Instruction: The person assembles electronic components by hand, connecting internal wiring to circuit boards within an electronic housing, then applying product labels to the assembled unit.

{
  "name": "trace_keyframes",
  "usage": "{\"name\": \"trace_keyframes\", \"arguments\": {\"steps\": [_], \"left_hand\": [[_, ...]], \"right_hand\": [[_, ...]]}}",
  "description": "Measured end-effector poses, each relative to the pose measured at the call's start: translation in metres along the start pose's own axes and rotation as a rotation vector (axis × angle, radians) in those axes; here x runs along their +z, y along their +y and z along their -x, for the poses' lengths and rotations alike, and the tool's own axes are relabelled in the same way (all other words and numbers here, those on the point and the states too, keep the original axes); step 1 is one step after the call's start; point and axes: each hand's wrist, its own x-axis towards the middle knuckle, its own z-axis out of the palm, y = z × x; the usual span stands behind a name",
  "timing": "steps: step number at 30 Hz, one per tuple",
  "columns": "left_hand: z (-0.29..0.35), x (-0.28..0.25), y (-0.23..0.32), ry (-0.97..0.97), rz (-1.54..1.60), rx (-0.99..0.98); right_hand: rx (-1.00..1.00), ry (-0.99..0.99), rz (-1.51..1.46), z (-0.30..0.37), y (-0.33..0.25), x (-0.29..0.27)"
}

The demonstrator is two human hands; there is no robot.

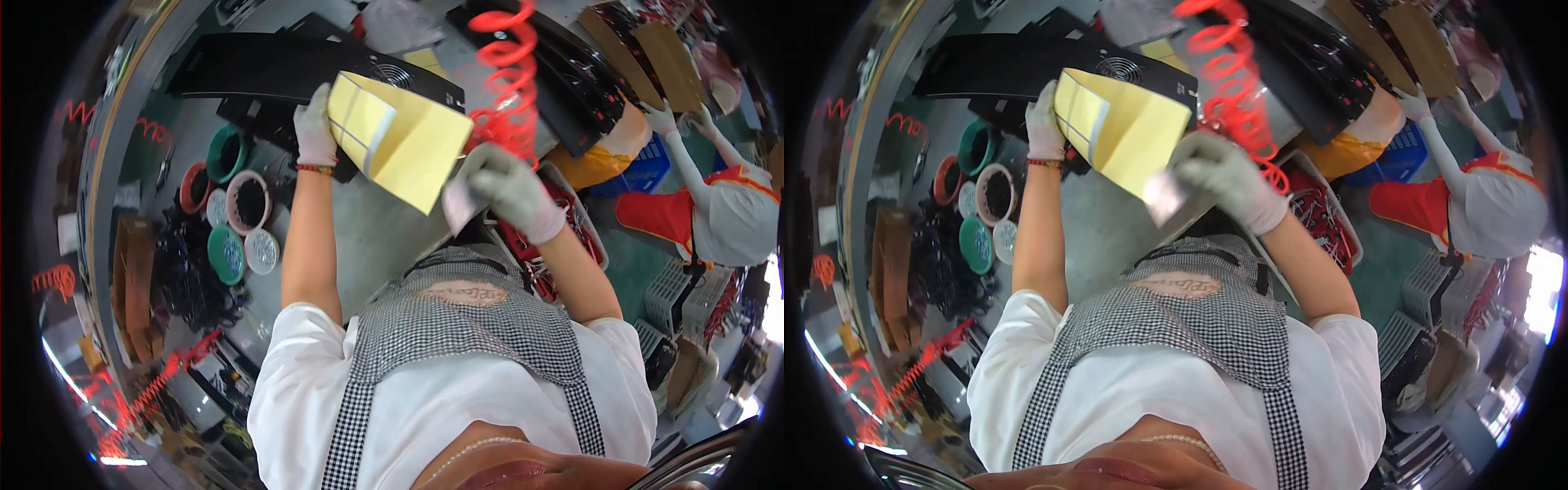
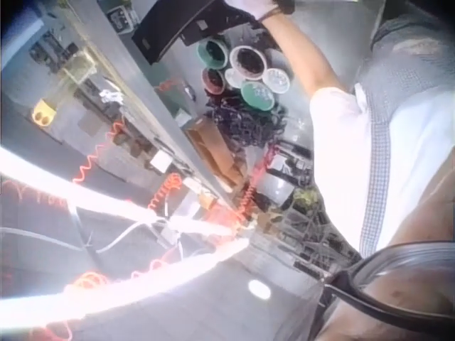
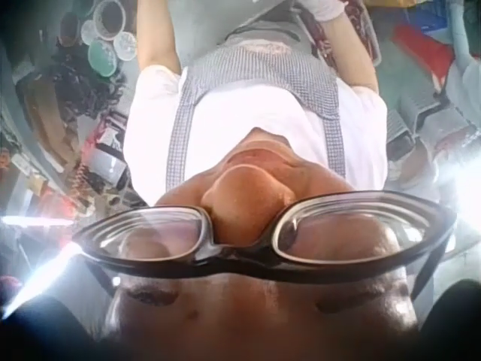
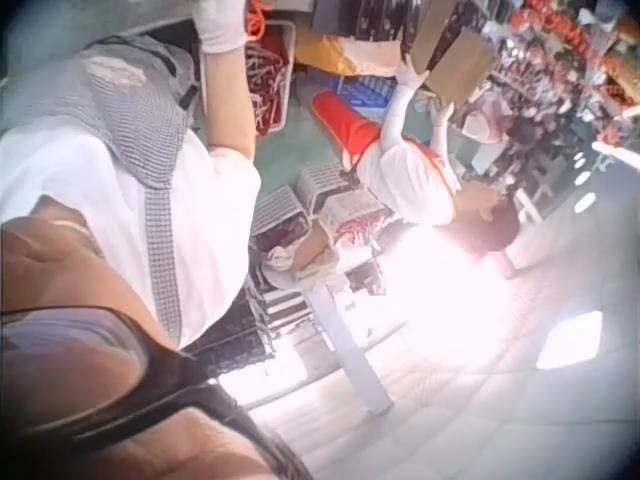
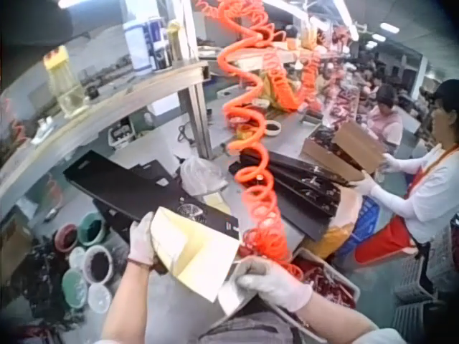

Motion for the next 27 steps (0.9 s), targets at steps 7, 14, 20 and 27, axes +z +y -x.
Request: {"name": "trace_keyframes", "arguments": {"steps": [7,14,20,27], "left_hand": [[0.023,-0.181,0.025,-0.162,-0.708,0.241],[0.114,-0.158,0.052,-0.197,-0.2,-0.398],[0.147,-0.146,0.036,-0.224,-0.035,-0.485],[0.146,-0.153,0.018,-0.212,-0.003,-0.558]], "right_hand": [[0.021,0.081,-0.023,-0.013,0.01,-0.004],[0.001,0.16,0.101,-0.062,0.012,0.009],[-0.098,0.087,0.244,-0.077,0.017,0.053],[-0.086,0.091,0.267,-0.106,0.041,0.087]]}}
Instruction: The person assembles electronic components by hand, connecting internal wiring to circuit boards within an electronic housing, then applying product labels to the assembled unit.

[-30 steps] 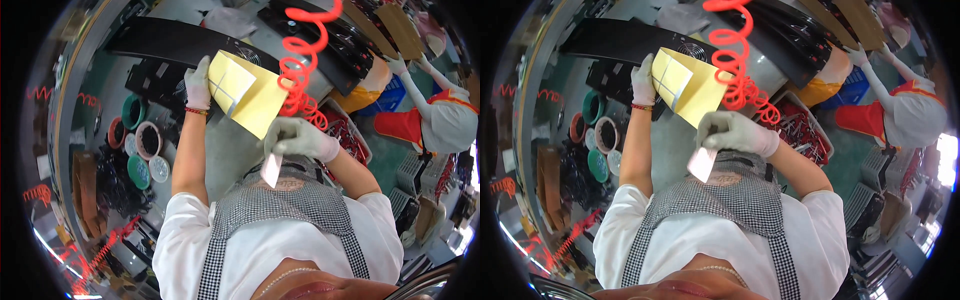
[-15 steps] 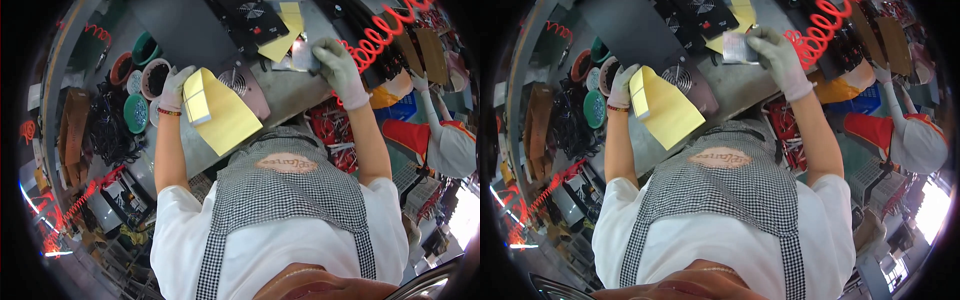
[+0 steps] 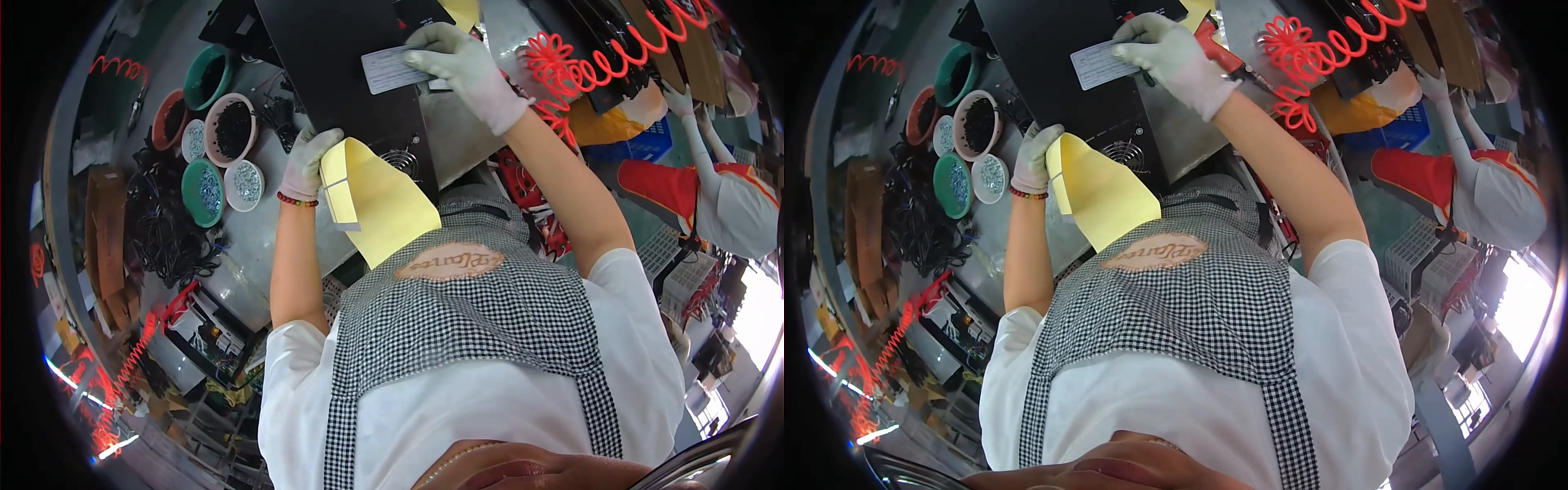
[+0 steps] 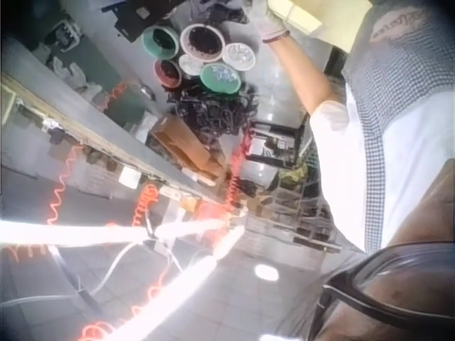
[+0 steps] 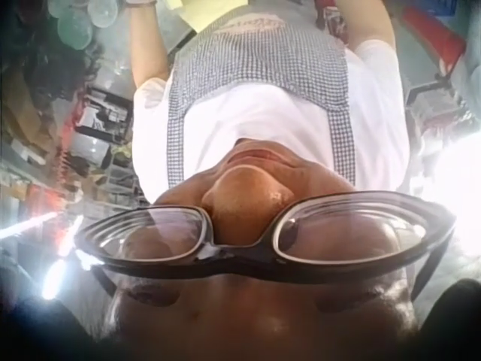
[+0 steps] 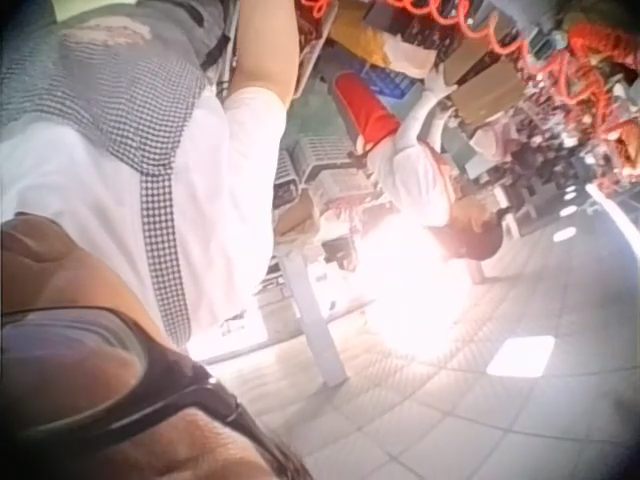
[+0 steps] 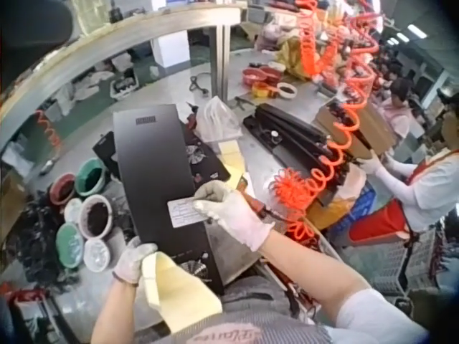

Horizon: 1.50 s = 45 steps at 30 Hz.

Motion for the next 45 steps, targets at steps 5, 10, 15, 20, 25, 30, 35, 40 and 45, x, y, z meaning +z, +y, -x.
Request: {"name": "trace_keyframes", "arguments": {"steps": [5,10,15,20,25,30,35,40,45], "left_hand": [[-0.003,0.002,-0.004,0.012,0.031,0.026],[0.0,-0.006,-0.008,0.009,0.027,0.015],[0.002,0.0,-0.009,0.015,0.064,0.0],[0.003,0.0,-0.006,0.013,0.029,-0.002],[0.002,-0.005,-0.008,-0.002,0.029,0.005],[0.002,-0.007,-0.009,-0.003,0.026,0.005],[0.004,-0.001,-0.006,-0.003,0.011,0.018],[0.008,-0.005,-0.009,-0.001,0.018,0.034],[0.013,0.0,-0.002,0.029,0.061,0.061]], "right_hand": [[-0.063,-0.025,0.035,-0.023,0.014,0.025],[-0.034,-0.014,-0.001,-0.035,0.02,0.04],[-0.002,-0.055,0.094,-0.04,0.021,0.042],[-0.012,-0.015,0.142,-0.037,0.019,0.046],[-0.021,0.008,0.148,-0.037,0.023,0.05],[-0.063,0.059,0.215,-0.03,0.016,0.057],[-0.17,0.138,0.628,-0.019,-0.003,0.069],[-0.025,0.294,0.826,-0.014,-0.032,0.039],[-0.057,0.023,-0.238,-0.018,-0.004,0.024]]}}
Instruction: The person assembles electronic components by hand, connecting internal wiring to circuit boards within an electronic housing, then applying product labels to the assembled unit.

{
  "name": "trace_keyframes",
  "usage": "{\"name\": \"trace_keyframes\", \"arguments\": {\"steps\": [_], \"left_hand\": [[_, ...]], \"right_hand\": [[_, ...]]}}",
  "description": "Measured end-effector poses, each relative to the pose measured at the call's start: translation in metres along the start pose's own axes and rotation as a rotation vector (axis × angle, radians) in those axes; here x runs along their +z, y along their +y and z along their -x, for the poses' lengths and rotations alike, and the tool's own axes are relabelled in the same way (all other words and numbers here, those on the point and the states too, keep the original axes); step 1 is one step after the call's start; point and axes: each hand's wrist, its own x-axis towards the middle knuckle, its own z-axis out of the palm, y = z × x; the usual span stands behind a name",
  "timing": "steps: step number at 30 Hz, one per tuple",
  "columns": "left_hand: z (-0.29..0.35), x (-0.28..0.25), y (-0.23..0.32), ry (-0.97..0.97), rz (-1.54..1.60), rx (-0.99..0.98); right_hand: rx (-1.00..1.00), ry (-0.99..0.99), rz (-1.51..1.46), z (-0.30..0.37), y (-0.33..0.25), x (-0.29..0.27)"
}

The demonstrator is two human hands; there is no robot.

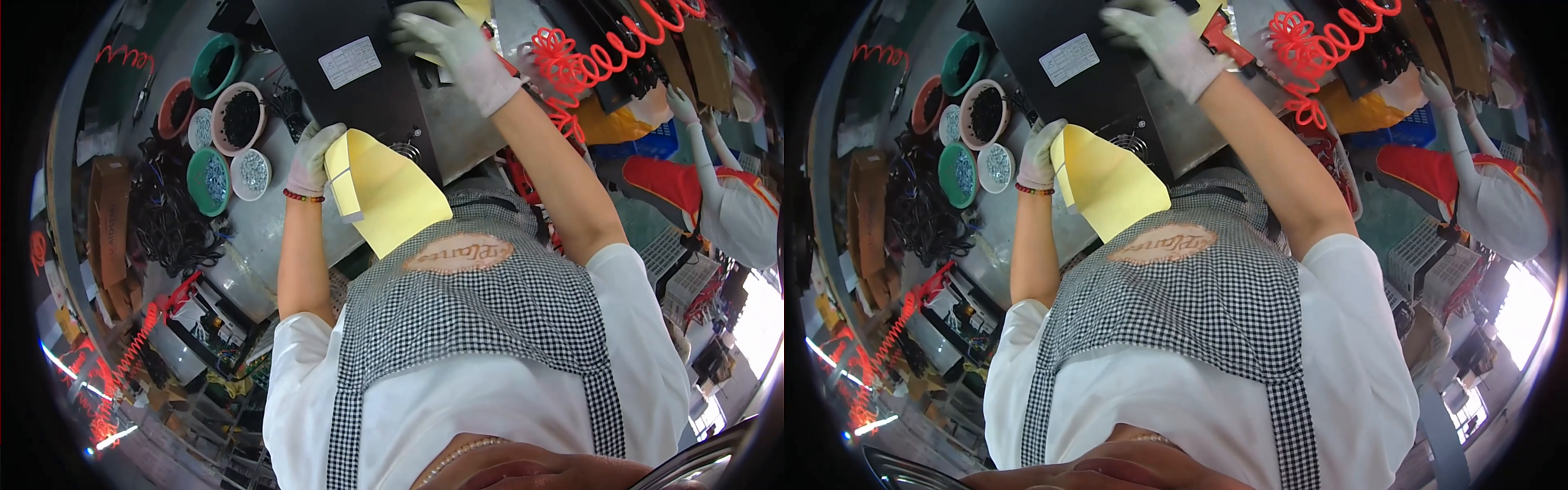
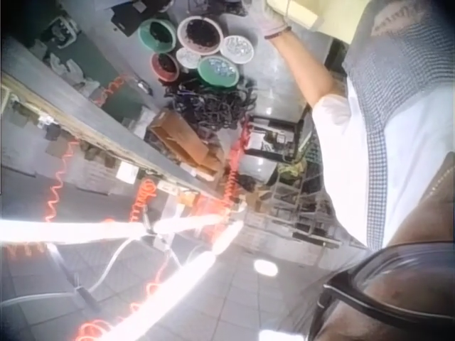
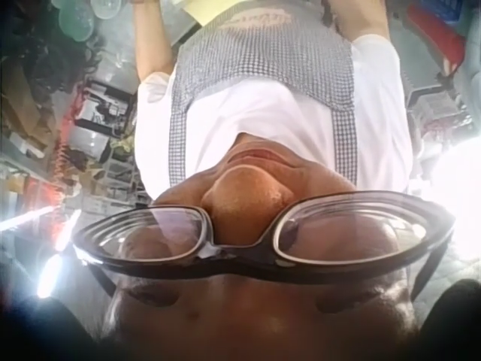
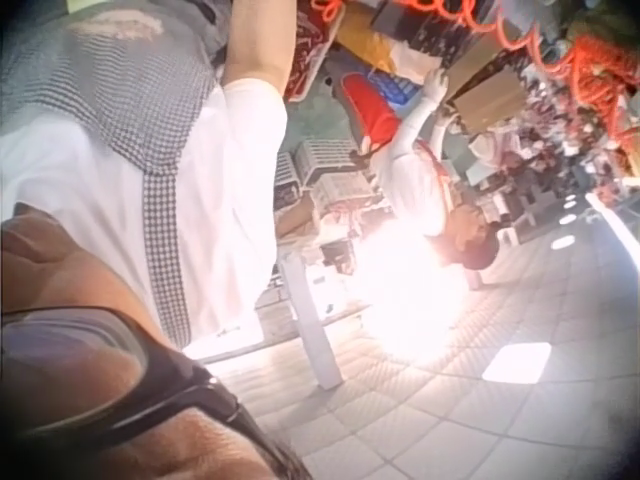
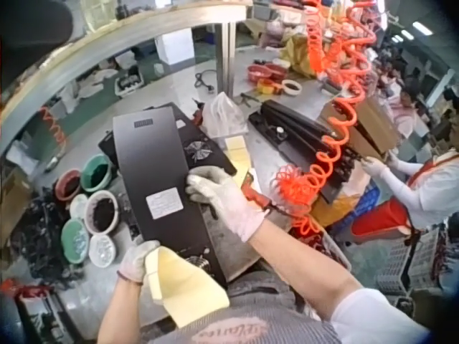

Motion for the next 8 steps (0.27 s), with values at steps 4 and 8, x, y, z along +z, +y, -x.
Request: {"name": "trace_keyframes", "arguments": {"steps": [4,8], "left_hand": [[-0.012,-0.005,-0.005,-0.083,-0.051,-0.063],[-0.017,0.005,-0.001,-0.038,-0.064,-0.05]], "right_hand": [[0.406,-0.418,-0.468,-0.02,0.015,0.037],[0.304,0.257,-0.666,-0.076,0.079,-0.082]]}}
